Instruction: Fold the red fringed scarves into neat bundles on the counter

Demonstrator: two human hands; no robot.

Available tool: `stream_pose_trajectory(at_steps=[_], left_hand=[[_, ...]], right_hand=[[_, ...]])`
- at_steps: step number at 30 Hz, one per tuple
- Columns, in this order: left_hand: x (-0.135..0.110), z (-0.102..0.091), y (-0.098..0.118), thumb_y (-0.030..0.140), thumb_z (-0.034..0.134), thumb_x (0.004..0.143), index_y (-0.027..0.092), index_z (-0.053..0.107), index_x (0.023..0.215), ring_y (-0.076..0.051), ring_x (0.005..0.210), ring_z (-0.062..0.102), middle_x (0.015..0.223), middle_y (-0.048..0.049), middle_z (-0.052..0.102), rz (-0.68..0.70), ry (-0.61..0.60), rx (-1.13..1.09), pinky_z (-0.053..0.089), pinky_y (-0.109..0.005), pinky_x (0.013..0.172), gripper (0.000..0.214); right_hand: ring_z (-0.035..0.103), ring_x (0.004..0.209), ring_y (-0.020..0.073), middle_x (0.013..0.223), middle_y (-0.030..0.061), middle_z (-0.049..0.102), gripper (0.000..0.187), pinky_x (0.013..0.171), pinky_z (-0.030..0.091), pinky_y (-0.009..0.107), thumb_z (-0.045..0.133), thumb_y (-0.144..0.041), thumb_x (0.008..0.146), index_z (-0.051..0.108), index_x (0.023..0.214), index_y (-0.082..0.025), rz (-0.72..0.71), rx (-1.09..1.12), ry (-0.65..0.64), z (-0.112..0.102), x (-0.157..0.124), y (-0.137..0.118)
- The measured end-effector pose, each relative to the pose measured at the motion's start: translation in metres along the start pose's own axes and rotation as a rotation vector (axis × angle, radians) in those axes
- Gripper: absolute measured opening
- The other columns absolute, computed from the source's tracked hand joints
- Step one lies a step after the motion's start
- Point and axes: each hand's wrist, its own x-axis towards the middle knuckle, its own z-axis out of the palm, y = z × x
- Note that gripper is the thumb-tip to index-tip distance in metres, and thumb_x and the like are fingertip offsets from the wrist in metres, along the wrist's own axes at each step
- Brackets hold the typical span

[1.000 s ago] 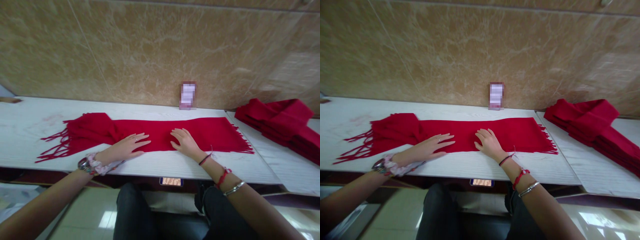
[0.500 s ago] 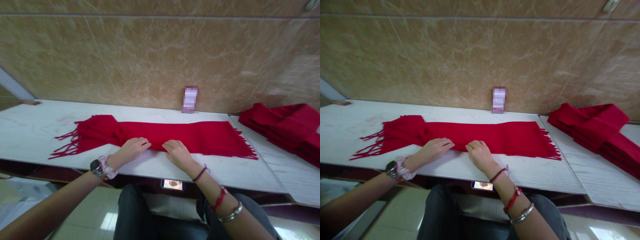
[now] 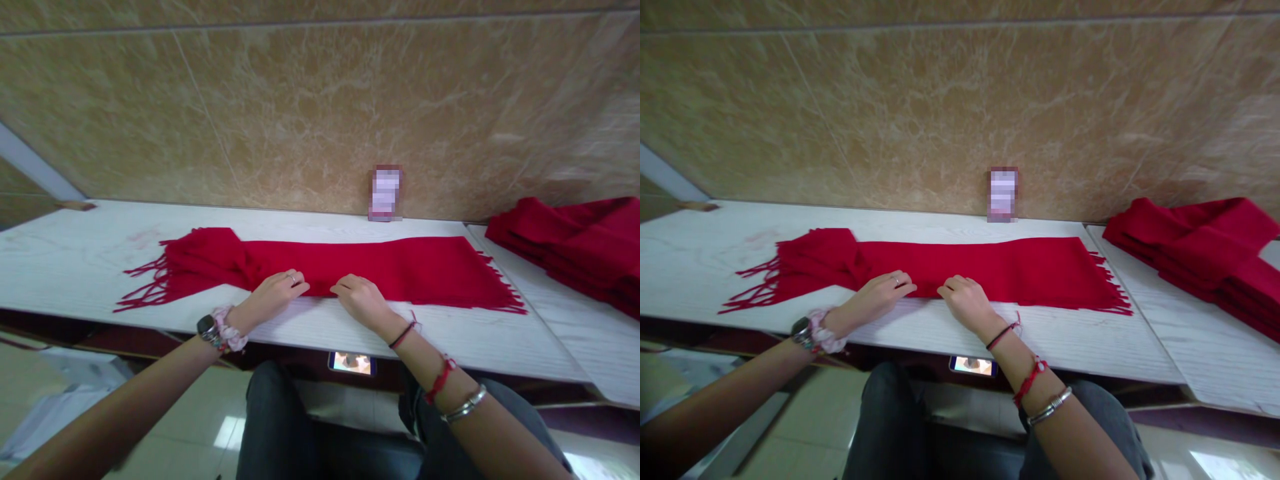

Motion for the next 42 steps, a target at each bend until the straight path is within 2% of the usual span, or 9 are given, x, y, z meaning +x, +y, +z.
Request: stream_pose_trajectory(at_steps=[7, 12, 18, 22, 27, 31, 33, 37, 42], left_hand=[[0.004, -0.004, -0.001, 0.005, 0.045, 0.083, 0.016, 0.061, 0.091, -0.018, 0.086, 0.054, 0.091, -0.0072, 0.059, 0.056, 0.026, 0.096, 0.046, -0.032, 0.081, 0.021], [0.003, -0.008, -0.008, 0.004, 0.041, 0.084, 0.018, 0.061, 0.102, -0.02, 0.09, 0.054, 0.094, -0.0086, 0.059, 0.013, 0.103, 0.134, 0.045, -0.034, 0.079, 0.031], [-0.007, -0.003, -0.011, 0.001, 0.04, 0.082, 0.02, 0.057, 0.115, -0.017, 0.099, 0.053, 0.106, -0.0066, 0.058, 0.067, -0.116, -0.064, 0.041, -0.03, 0.087, 0.042], [-0.007, -0.013, -0.01, 0.006, 0.04, 0.083, 0.024, 0.052, 0.122, -0.019, 0.102, 0.053, 0.113, -0.0063, 0.056, 0.063, -0.201, -0.127, 0.041, -0.031, 0.086, 0.044], [-0.005, -0.013, -0.004, 0.022, 0.039, 0.089, 0.017, 0.054, 0.118, -0.019, 0.121, 0.041, 0.13, -0.0086, 0.047, 0.049, -0.171, -0.284, 0.03, -0.032, 0.102, 0.032], [-0.012, 0.004, 0.0, 0.032, 0.033, 0.094, 0.018, 0.04, 0.132, -0.018, 0.134, 0.024, 0.143, -0.0056, 0.035, 0.011, -0.169, -0.33, 0.016, -0.036, 0.11, 0.041], [-0.014, 0.011, 0.001, 0.035, 0.029, 0.095, 0.022, 0.034, 0.136, -0.017, 0.136, 0.019, 0.145, -0.0024, 0.032, -0.011, -0.167, -0.324, 0.012, -0.038, 0.111, 0.044], [-0.016, 0.015, 0.002, 0.038, 0.027, 0.095, 0.024, 0.035, 0.136, -0.016, 0.136, 0.018, 0.144, -0.0014, 0.033, -0.024, -0.157, -0.31, 0.01, -0.038, 0.111, 0.044], [-0.017, 0.013, 0.002, 0.03, 0.03, 0.094, 0.026, 0.04, 0.134, -0.018, 0.133, 0.025, 0.141, -0.0035, 0.038, 0.007, -0.111, -0.303, 0.013, -0.041, 0.111, 0.041]], right_hand=[[0.057, 0.074, 0.0156, 0.082, 0.006, 0.066, 0.019, 0.065, 0.042, 0.027, 0.049, -0.017, 0.089, 0.068, 0.084, -0.017, -0.076, -0.031, 0.155, 0.005, -0.003, 0.006], [0.058, 0.081, 0.017, 0.09, 0.0073, 0.067, 0.02, 0.071, 0.044, 0.029, 0.048, -0.016, 0.089, 0.068, 0.092, -0.017, -0.103, -0.011, 0.234, 0.004, -0.004, 0.006], [0.06, 0.091, 0.0172, 0.099, 0.0065, 0.068, 0.024, 0.079, 0.046, 0.03, 0.048, -0.011, 0.087, 0.069, 0.097, -0.019, -0.12, 0.088, 0.051, 0.003, -0.01, 0.009], [0.06, 0.095, 0.0174, 0.104, 0.0067, 0.067, 0.028, 0.083, 0.046, 0.031, 0.045, -0.01, 0.088, 0.069, 0.099, -0.02, -0.091, 0.133, 0.042, 0.004, -0.013, 0.009], [0.06, 0.096, 0.0183, 0.104, 0.0083, 0.067, 0.027, 0.086, 0.047, 0.032, 0.047, -0.01, 0.085, 0.069, 0.099, -0.017, -0.087, 0.206, 0.006, -0.002, -0.011, 0.01], [0.06, 0.096, 0.0183, 0.101, 0.0103, 0.068, 0.024, 0.087, 0.048, 0.032, 0.048, -0.016, 0.086, 0.069, 0.097, -0.014, -0.114, 0.292, -0.034, -0.012, -0.005, 0.017], [0.058, 0.104, 0.0189, 0.109, 0.012, 0.065, 0.028, 0.093, 0.045, 0.034, 0.043, -0.017, 0.089, 0.067, 0.103, -0.012, -0.118, 0.302, -0.041, -0.014, 0.001, 0.021], [0.043, 0.123, 0.0212, 0.127, 0.0115, 0.055, 0.034, 0.104, 0.033, 0.041, 0.04, -0.024, 0.092, 0.057, 0.119, -0.012, -0.21, 0.276, -0.16, -0.007, 0.016, 0.024], [0.031, 0.131, 0.0198, 0.14, 0.009, 0.041, 0.041, 0.107, 0.024, 0.048, 0.031, -0.032, 0.095, 0.045, 0.131, -0.019, -0.247, 0.215, -0.312, 0.005, 0.03, 0.033]])
